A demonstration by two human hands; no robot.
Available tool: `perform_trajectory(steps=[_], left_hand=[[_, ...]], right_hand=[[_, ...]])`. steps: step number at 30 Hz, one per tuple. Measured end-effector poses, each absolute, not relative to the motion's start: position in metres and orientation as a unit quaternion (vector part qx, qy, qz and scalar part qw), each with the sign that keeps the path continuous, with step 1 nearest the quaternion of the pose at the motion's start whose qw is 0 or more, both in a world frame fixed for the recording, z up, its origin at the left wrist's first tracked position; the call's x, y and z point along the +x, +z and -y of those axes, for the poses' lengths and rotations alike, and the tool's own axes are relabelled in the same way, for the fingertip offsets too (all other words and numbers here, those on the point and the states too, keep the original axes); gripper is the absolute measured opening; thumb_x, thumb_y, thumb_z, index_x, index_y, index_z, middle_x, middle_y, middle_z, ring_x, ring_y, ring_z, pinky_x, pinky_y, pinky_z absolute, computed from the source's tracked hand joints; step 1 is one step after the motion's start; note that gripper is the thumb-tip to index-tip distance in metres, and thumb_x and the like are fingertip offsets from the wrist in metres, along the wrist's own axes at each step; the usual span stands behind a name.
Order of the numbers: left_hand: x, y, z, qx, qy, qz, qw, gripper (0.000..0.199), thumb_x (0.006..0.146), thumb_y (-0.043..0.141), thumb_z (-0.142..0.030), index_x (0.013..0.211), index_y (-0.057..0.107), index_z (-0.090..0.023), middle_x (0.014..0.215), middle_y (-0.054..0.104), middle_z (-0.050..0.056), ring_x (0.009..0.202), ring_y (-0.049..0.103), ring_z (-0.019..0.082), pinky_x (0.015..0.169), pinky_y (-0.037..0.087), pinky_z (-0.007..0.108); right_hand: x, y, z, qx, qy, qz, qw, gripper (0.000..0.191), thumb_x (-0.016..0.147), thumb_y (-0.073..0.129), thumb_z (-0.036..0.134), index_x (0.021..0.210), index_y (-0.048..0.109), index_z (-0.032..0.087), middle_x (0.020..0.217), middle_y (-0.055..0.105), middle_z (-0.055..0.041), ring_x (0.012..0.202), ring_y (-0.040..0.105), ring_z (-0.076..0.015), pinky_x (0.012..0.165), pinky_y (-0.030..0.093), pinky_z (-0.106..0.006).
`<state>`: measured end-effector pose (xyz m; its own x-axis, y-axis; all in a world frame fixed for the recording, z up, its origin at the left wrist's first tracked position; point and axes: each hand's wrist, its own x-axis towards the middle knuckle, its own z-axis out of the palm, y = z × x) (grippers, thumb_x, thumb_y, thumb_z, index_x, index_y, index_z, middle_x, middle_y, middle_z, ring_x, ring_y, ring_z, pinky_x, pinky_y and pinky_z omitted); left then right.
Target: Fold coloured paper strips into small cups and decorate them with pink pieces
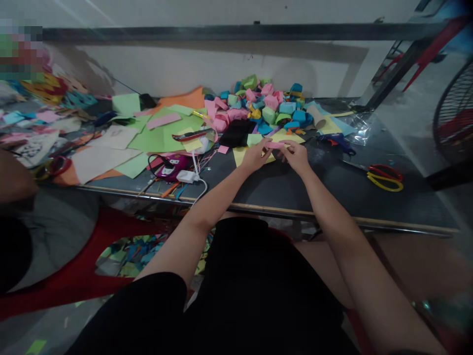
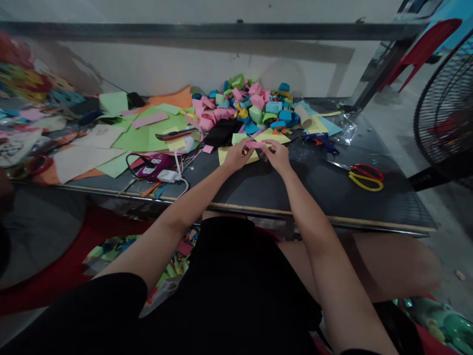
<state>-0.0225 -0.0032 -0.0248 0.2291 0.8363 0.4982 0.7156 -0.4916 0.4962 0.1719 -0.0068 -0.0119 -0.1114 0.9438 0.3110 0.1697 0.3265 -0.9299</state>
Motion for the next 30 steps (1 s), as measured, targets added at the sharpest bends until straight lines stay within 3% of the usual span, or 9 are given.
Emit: perform_trajectory(steps=[4, 11, 16, 20, 26, 30], left_hand=[[-0.022, -0.026, 0.002, 0.776, 0.377, -0.501, 0.067, 0.036, 0.095, 0.059, -0.020, 0.130, 0.065, -0.017, 0.106, 0.076, 0.010, 0.082, 0.068, 0.016, 0.078, 0.051, 0.026], [-0.023, -0.029, 0.001, 0.772, 0.365, -0.519, 0.050, 0.037, 0.095, 0.057, -0.020, 0.131, 0.069, -0.018, 0.109, 0.077, 0.011, 0.097, 0.069, 0.021, 0.085, 0.050, 0.029], [-0.026, -0.036, -0.006, 0.759, 0.367, -0.533, 0.069, 0.050, 0.097, 0.051, -0.018, 0.146, 0.057, -0.018, 0.094, 0.077, 0.008, 0.085, 0.068, 0.019, 0.080, 0.050, 0.028], [-0.026, -0.037, -0.006, 0.743, 0.390, -0.534, 0.100, 0.058, 0.096, 0.053, -0.018, 0.154, 0.048, -0.018, 0.100, 0.077, 0.009, 0.083, 0.068, 0.019, 0.079, 0.051, 0.027], [-0.027, -0.032, -0.004, 0.710, 0.426, -0.556, 0.076, 0.033, 0.098, 0.057, -0.026, 0.127, 0.072, -0.025, 0.099, 0.079, 0.007, 0.092, 0.071, 0.021, 0.078, 0.051, 0.028], [-0.027, -0.028, -0.002, 0.751, 0.427, -0.501, 0.038, 0.029, 0.100, 0.056, -0.028, 0.122, 0.075, -0.027, 0.119, 0.077, 0.008, 0.113, 0.069, 0.022, 0.093, 0.052, 0.033]], right_hand=[[0.171, -0.010, 0.008, -0.441, 0.383, 0.636, 0.505, 0.045, 0.073, 0.081, 0.059, 0.099, 0.075, 0.023, 0.064, 0.070, 0.0007, 0.047, 0.055, -0.0120, 0.047, 0.045, -0.025], [0.170, -0.008, 0.004, -0.428, 0.467, 0.592, 0.498, 0.036, 0.074, 0.083, 0.053, 0.072, 0.070, 0.020, 0.067, 0.071, -0.0023, 0.047, 0.058, -0.0099, 0.041, 0.038, -0.021], [0.165, -0.005, 0.006, -0.447, 0.524, 0.576, 0.440, 0.032, 0.073, 0.082, 0.047, 0.069, 0.070, 0.018, 0.063, 0.072, -0.0040, 0.045, 0.058, -0.0095, 0.038, 0.034, -0.019], [0.162, -0.005, 0.009, -0.433, 0.543, 0.583, 0.421, 0.028, 0.071, 0.080, 0.044, 0.067, 0.071, 0.017, 0.060, 0.071, -0.0041, 0.044, 0.057, -0.0099, 0.038, 0.034, -0.020], [0.165, -0.002, 0.008, -0.423, 0.571, 0.531, 0.462, 0.022, 0.074, 0.072, 0.037, 0.064, 0.064, 0.020, 0.055, 0.065, -0.0002, 0.046, 0.056, -0.0098, 0.041, 0.036, -0.021], [0.173, 0.007, 0.004, -0.441, 0.609, 0.456, 0.476, 0.022, 0.080, 0.065, 0.032, 0.063, 0.057, 0.021, 0.052, 0.058, 0.0024, 0.048, 0.055, -0.0096, 0.044, 0.037, -0.021]])
